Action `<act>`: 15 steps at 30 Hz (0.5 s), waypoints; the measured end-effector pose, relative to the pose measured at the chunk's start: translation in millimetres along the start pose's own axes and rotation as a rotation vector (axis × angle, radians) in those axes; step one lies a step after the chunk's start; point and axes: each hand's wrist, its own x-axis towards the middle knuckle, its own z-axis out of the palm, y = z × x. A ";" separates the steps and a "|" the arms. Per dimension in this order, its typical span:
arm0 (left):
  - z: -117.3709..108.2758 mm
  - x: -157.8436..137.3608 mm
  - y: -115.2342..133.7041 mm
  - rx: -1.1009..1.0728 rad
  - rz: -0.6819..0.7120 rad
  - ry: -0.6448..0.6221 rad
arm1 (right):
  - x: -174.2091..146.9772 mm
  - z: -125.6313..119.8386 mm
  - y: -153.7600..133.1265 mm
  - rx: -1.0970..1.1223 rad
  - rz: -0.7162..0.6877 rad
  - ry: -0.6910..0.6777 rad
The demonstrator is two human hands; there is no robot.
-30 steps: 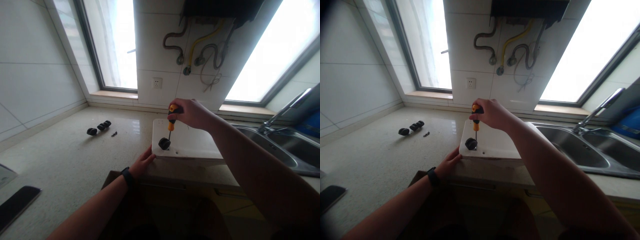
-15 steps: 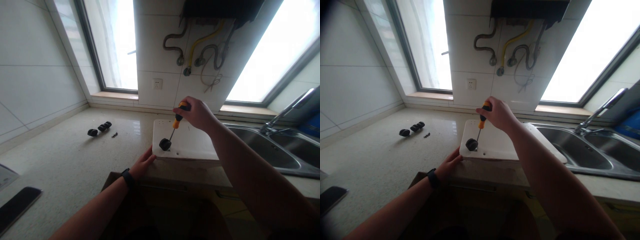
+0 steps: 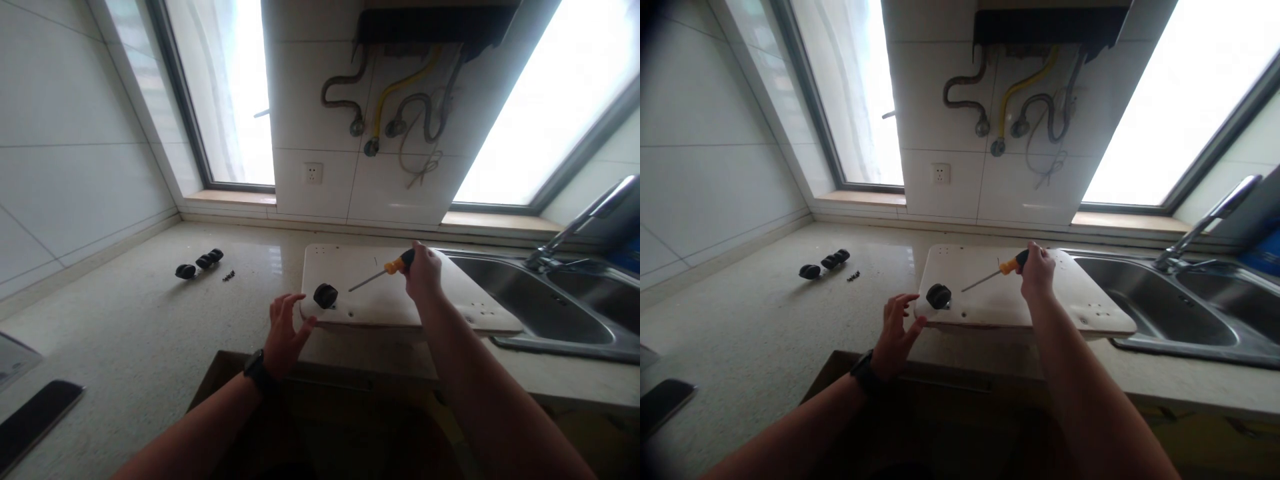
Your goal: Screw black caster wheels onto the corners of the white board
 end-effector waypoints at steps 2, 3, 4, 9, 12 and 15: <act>-5.9 3.4 17.2 0.109 0.158 -0.018 | 0.6 -0.4 10.5 0.024 0.110 -0.008; -8.8 5.0 25.0 0.146 0.232 -0.061 | 0.5 -0.4 14.1 0.034 0.159 -0.016; -11.5 6.4 31.6 0.173 0.296 -0.104 | 0.2 -0.5 16.6 0.042 0.201 -0.024; -15.6 8.0 41.5 0.226 0.313 -0.139 | -0.8 -2.1 22.5 0.065 0.283 -0.047; -14.3 8.0 35.3 0.223 0.265 -0.110 | -1.0 -2.7 25.0 0.071 0.284 -0.049; -13.4 9.5 29.7 0.203 0.208 -0.099 | -1.4 -2.4 26.6 0.076 0.286 -0.049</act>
